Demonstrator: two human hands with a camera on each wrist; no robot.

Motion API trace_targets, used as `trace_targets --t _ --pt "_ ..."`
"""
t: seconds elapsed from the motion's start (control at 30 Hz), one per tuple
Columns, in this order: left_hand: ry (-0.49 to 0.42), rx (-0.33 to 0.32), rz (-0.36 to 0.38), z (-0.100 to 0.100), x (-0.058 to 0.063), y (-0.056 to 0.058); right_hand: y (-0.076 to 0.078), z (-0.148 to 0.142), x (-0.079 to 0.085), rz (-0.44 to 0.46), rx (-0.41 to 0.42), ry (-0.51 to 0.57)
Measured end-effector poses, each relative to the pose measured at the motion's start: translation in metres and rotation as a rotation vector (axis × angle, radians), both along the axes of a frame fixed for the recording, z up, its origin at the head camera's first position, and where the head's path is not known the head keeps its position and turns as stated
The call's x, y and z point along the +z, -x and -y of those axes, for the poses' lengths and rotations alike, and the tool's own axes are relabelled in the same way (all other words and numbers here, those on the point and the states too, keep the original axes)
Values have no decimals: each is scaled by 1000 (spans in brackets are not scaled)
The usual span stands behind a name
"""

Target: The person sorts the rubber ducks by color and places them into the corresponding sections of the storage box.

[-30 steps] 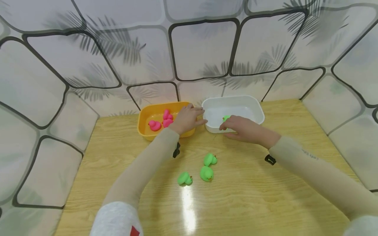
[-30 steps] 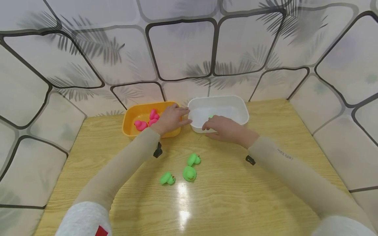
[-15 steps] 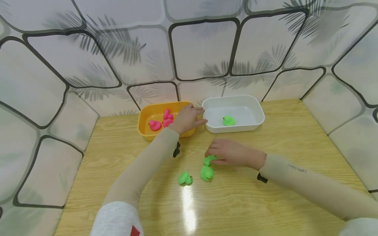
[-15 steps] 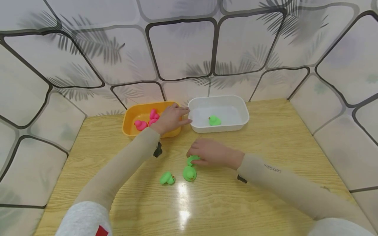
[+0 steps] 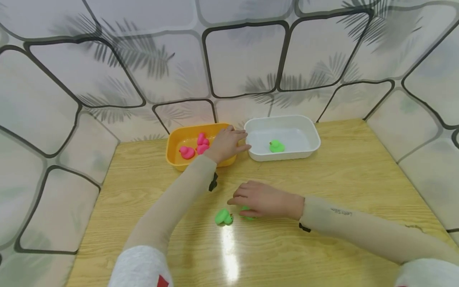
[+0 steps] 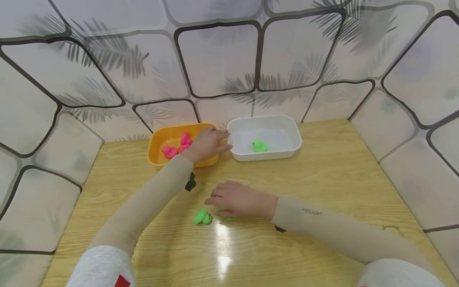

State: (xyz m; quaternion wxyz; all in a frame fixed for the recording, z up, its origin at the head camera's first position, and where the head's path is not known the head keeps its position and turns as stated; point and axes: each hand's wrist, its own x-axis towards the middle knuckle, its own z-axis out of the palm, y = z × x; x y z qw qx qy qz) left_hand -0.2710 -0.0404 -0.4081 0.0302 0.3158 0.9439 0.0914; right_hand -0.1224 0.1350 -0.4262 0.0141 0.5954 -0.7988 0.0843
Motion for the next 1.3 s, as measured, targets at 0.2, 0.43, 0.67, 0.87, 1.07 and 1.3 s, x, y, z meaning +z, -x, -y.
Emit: trace_targets --t 0.2,0.43,0.67,0.87,1.07,1.3 --pt "2 2 5 2 0 0 -6 15 0 6 23 -53" --pt "-3 -7 -5 2 -2 1 -10 25 -5 -33 50 -90" --pt "5 -6 -2 2 -2 1 -10 26 -7 -65 81 -81" --pt "6 -4 -2 2 -1 0 -11 28 -6 -53 84 -87" --pt "7 -3 2 1 3 -2 -11 30 -6 -52 92 -101" --pt "17 -5 8 0 5 -2 -11 31 -6 -49 93 -124"
